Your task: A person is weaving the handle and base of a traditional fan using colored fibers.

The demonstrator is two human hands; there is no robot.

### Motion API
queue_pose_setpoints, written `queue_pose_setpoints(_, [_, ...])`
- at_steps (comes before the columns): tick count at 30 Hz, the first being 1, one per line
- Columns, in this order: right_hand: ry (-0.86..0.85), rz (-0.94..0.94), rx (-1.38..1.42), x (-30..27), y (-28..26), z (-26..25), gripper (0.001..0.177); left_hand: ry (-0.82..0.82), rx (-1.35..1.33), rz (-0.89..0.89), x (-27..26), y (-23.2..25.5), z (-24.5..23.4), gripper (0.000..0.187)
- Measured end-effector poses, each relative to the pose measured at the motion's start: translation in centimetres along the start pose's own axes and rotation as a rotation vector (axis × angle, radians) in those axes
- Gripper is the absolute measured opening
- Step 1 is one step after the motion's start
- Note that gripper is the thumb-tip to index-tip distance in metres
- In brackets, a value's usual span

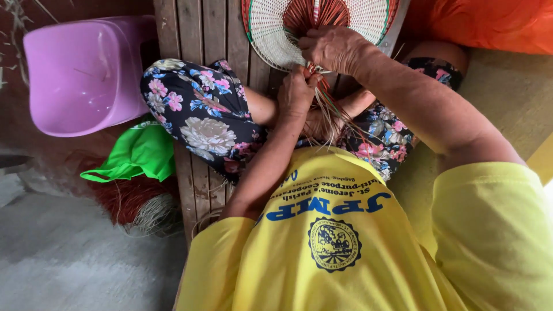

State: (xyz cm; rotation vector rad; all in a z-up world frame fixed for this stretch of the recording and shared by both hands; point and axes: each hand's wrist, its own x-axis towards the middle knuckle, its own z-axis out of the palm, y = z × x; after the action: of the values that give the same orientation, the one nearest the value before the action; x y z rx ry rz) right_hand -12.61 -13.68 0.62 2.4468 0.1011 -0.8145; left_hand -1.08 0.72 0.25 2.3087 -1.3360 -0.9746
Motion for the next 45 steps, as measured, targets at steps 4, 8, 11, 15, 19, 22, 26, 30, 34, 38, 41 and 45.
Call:
queue_pose_setpoints(4, [0.334,0.122,0.697,-4.2,1.9,-4.2,0.024,-0.035,0.004,-0.023,-0.7,0.2,-0.1,0.032])
queue_pose_setpoints(8, [0.264,0.109,0.980,-4.5,0.4,-4.0,0.042,-0.027,-0.020,0.030,-0.4,0.0,-0.3,0.031])
queue_pose_setpoints(11, [0.478,0.124,0.688,-4.7,1.3,-3.8,0.008,-0.020,-0.016,0.036,-0.3,-0.1,-0.2,0.033])
queue_pose_setpoints(15, [0.292,-0.022,0.739,-3.2,1.8,-3.1,0.019,-0.016,-0.039,0.011,-0.5,-0.1,-0.2,0.035])
queue_pose_setpoints(19, [0.157,-0.083,0.869,-1.9,0.4,-1.2,0.037,-0.020,-0.027,0.010,-0.3,-0.3,0.1,0.031])
queue_pose_setpoints(22, [0.117,0.020,0.984,-1.5,-2.7,0.4,0.043,-0.039,-0.035,0.005,-0.9,-0.2,-0.2,0.029])
queue_pose_setpoints(26, [0.499,0.113,0.712,-3.9,0.0,-2.8,0.021,-0.078,-0.005,-0.037,-0.5,0.3,-0.8,0.035])
queue_pose_setpoints(30, [0.526,0.113,0.703,-3.7,0.1,-3.2,0.005,-0.068,-0.013,-0.043,-0.5,-0.2,-0.4,0.037])
queue_pose_setpoints(34, [0.424,0.106,0.730,-4.0,0.7,-5.3,0.024,-0.036,-0.004,-0.014,-0.6,0.0,-0.5,0.041])
queue_pose_setpoints(38, [0.309,0.178,0.883,-3.3,-0.8,-5.2,0.050,-0.072,0.011,0.001,-1.3,0.9,-1.2,0.036])
queue_pose_setpoints(41, [0.239,0.174,0.895,-3.4,0.3,-5.8,0.060,-0.084,0.003,0.006,-1.2,1.4,-1.6,0.036])
queue_pose_setpoints(45, [0.072,0.558,1.513,-3.0,3.0,-6.0,0.017,-0.082,0.024,0.024,-0.9,1.2,-1.5,0.035])
